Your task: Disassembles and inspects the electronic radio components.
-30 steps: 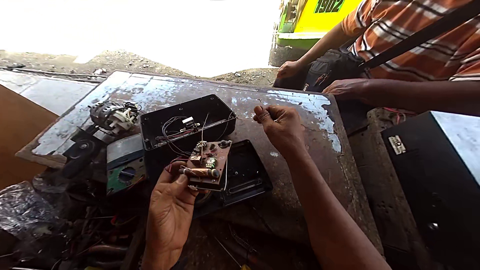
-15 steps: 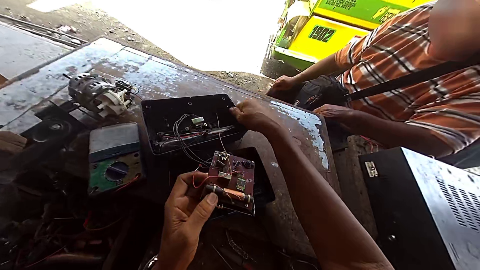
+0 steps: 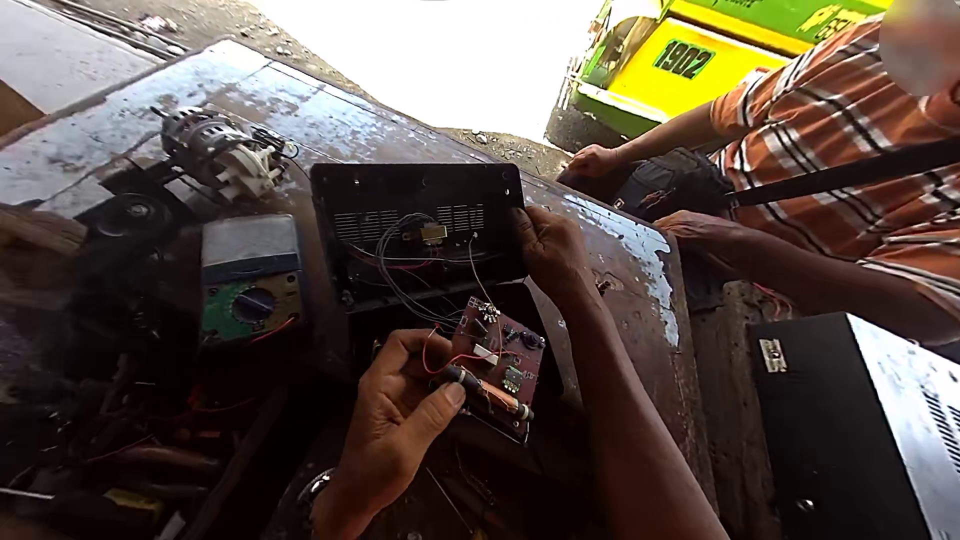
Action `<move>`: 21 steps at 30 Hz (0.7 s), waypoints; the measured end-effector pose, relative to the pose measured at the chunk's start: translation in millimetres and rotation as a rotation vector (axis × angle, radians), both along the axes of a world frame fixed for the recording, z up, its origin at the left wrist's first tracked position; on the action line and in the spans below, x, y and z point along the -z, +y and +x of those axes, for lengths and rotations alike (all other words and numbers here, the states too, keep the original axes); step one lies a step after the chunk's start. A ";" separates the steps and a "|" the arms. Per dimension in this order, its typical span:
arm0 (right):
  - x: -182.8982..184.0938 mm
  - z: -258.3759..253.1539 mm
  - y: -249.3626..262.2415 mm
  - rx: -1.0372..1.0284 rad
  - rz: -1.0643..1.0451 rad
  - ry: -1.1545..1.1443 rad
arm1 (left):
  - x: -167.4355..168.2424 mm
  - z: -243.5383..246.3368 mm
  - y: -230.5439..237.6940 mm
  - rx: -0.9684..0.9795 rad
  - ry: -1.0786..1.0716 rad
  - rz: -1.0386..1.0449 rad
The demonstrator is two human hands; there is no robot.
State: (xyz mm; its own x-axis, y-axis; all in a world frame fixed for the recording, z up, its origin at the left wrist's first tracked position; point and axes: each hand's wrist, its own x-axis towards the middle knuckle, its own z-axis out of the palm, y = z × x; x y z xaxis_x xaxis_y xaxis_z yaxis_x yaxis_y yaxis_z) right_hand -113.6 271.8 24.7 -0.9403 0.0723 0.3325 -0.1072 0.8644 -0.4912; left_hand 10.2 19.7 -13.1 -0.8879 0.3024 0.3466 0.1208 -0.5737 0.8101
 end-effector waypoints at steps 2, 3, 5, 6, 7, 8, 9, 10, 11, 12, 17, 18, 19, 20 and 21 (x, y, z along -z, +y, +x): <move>1.4 -0.2 -2.3 -0.013 -0.016 0.022 | -1.2 0.6 -0.1 0.013 0.012 0.001; 2.8 1.5 -2.8 -0.024 -0.025 0.047 | -1.8 1.5 0.0 0.021 0.016 0.000; 2.4 4.5 -4.1 -0.034 -0.043 0.059 | -3.5 3.2 0.4 0.034 0.018 0.003; 1.9 6.5 -4.8 -0.035 -0.041 0.055 | -4.3 4.0 0.5 0.036 0.013 0.007; 1.6 9.3 -5.0 -0.032 -0.026 0.051 | -5.5 4.8 0.6 0.041 -0.001 0.014; 1.5 10.7 -4.9 -0.028 -0.016 0.052 | -7.0 5.7 0.6 0.044 -0.023 0.017; 2.1 11.1 -4.3 -0.027 -0.005 0.062 | -8.5 6.3 0.6 0.051 -0.050 0.020; 3.2 11.7 -3.9 -0.022 0.001 0.073 | -9.6 7.0 0.5 0.060 -0.079 0.022; 4.3 12.3 -4.0 -0.018 -0.001 0.086 | -10.4 7.5 0.0 0.065 -0.104 0.011; 5.9 12.5 -4.1 -0.014 0.001 0.103 | -11.1 7.8 -0.3 0.062 -0.122 -0.017; 8.0 12.9 -3.7 -0.014 0.022 0.146 | -12.3 8.9 0.8 0.024 -0.154 -0.125; 7.9 12.9 -3.9 -0.015 0.031 0.154 | -12.9 8.6 1.0 0.016 -0.167 -0.132; 8.0 13.1 -3.6 -0.019 0.036 0.159 | -13.4 8.2 0.9 0.008 -0.178 -0.138; 8.5 13.5 -2.6 -0.022 0.042 0.160 | -14.0 7.9 0.6 0.004 -0.187 -0.141; 9.3 13.7 -1.4 -0.023 0.051 0.158 | -14.9 7.5 0.3 0.002 -0.198 -0.144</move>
